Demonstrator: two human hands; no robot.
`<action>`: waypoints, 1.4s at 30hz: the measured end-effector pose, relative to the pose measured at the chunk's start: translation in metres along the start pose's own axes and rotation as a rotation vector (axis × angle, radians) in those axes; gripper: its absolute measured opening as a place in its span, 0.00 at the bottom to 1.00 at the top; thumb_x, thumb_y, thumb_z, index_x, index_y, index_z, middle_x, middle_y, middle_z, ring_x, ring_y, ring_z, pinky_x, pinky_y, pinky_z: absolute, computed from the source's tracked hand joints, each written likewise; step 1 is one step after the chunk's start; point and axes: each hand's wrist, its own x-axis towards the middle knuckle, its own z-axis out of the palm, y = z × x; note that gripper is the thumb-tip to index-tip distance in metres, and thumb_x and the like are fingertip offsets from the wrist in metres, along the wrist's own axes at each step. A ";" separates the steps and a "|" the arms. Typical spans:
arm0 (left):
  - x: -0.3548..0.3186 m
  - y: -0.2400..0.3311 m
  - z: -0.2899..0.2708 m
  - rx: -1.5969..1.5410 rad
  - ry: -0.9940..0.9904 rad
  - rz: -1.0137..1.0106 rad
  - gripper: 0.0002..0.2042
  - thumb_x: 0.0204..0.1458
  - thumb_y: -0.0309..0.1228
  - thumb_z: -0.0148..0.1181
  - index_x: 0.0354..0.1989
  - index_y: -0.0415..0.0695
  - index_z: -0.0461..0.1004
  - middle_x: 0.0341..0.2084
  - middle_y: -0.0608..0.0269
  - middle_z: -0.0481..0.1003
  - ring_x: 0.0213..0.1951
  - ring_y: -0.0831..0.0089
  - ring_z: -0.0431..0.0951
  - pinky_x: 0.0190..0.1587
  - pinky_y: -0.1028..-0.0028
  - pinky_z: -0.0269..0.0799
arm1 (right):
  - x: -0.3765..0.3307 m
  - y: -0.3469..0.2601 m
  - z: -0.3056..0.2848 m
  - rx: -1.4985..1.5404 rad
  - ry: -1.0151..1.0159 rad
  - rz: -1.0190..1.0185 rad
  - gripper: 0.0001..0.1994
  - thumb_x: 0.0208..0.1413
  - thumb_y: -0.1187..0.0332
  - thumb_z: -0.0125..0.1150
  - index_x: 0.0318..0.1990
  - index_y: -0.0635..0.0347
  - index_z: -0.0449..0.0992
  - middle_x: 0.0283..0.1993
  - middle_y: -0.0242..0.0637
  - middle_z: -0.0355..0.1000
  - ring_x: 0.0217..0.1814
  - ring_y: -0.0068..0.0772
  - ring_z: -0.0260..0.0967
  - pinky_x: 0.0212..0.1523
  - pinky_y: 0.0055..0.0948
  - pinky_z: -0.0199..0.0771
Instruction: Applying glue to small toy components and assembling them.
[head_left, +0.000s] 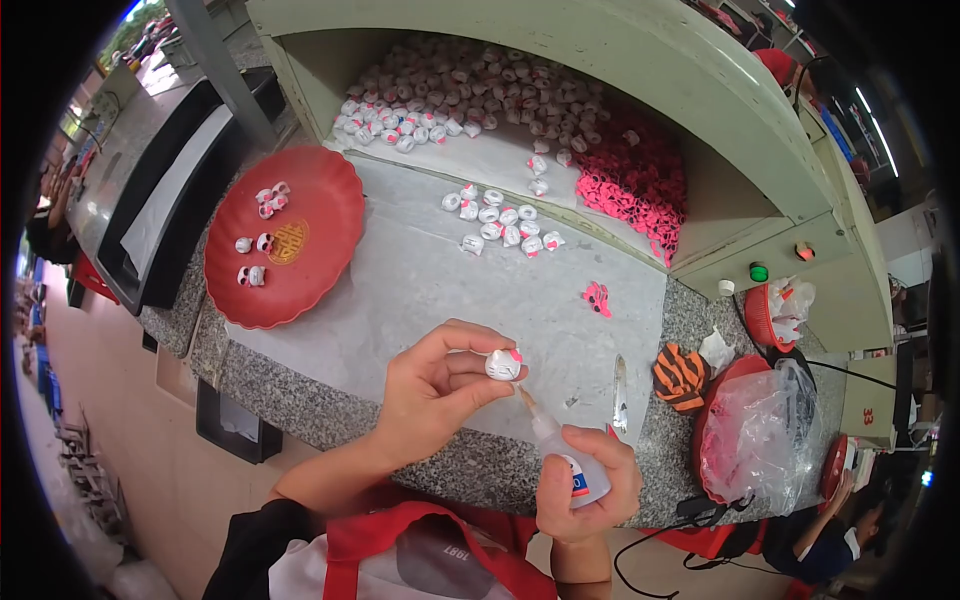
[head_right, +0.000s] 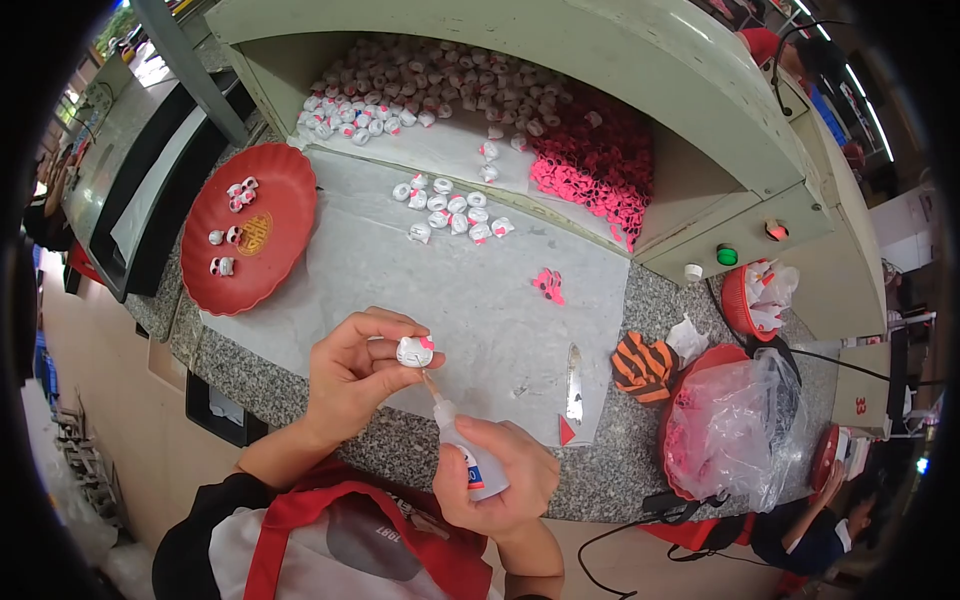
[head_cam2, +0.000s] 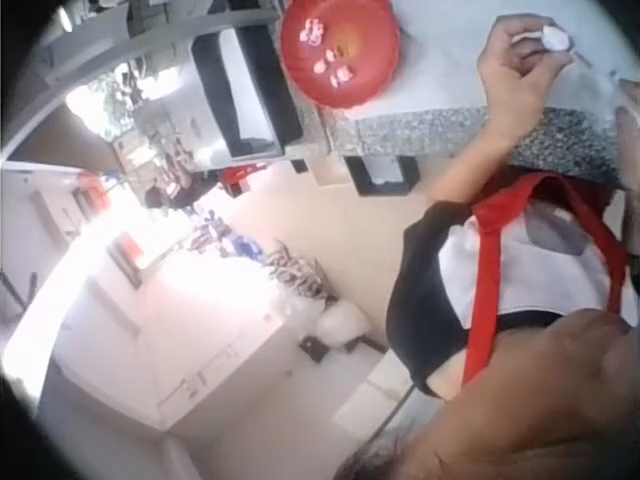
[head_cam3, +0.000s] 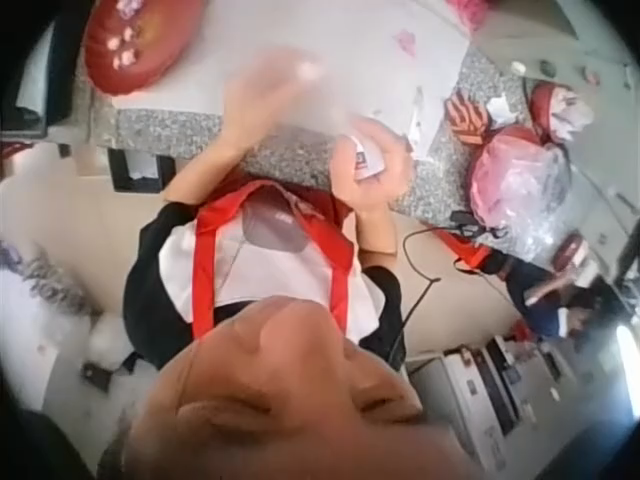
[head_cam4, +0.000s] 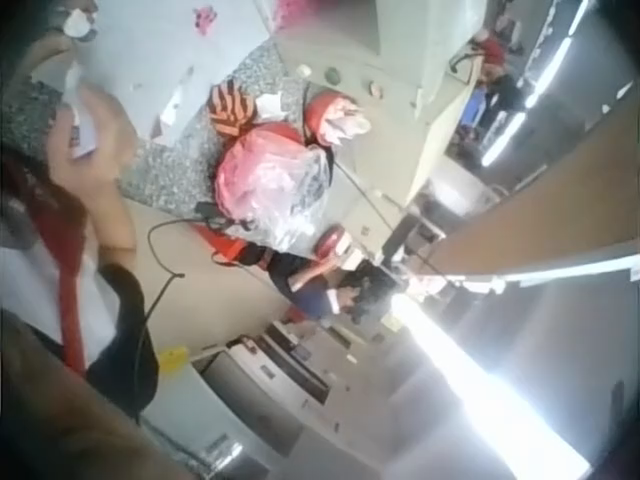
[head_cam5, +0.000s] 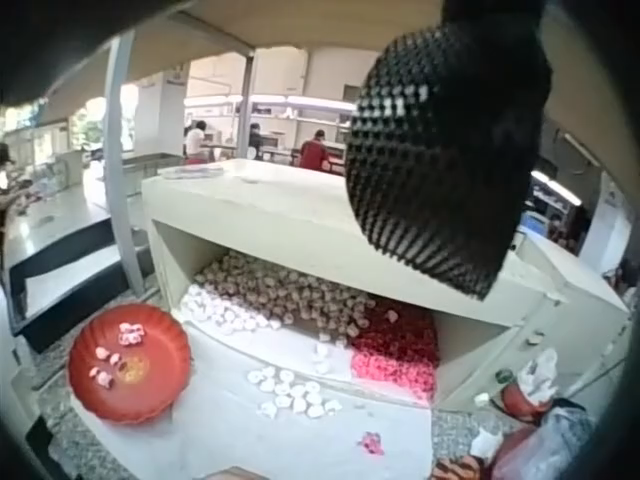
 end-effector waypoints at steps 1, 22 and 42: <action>0.000 0.000 0.000 0.001 -0.002 -0.001 0.15 0.44 0.12 0.51 0.42 0.33 0.63 0.41 0.55 0.66 0.43 0.67 0.72 0.45 0.74 0.71 | 0.000 0.000 -0.001 0.004 -0.001 0.001 0.14 0.36 0.78 0.59 0.35 0.69 0.68 0.26 0.41 0.71 0.17 0.32 0.67 0.18 0.23 0.66; -0.001 0.009 0.002 0.043 0.019 -0.113 0.14 0.45 0.14 0.52 0.42 0.33 0.64 0.43 0.50 0.69 0.42 0.69 0.73 0.44 0.76 0.70 | 0.007 -0.002 -0.007 -0.013 -0.033 -0.033 0.13 0.34 0.79 0.58 0.32 0.67 0.69 0.24 0.39 0.71 0.16 0.31 0.67 0.17 0.22 0.66; 0.004 0.013 -0.003 -0.087 0.049 -0.240 0.15 0.40 0.14 0.55 0.39 0.35 0.66 0.40 0.45 0.71 0.41 0.63 0.74 0.44 0.69 0.70 | 0.007 -0.003 -0.008 -0.031 -0.006 -0.032 0.12 0.33 0.78 0.58 0.32 0.66 0.71 0.22 0.38 0.71 0.15 0.30 0.66 0.17 0.22 0.66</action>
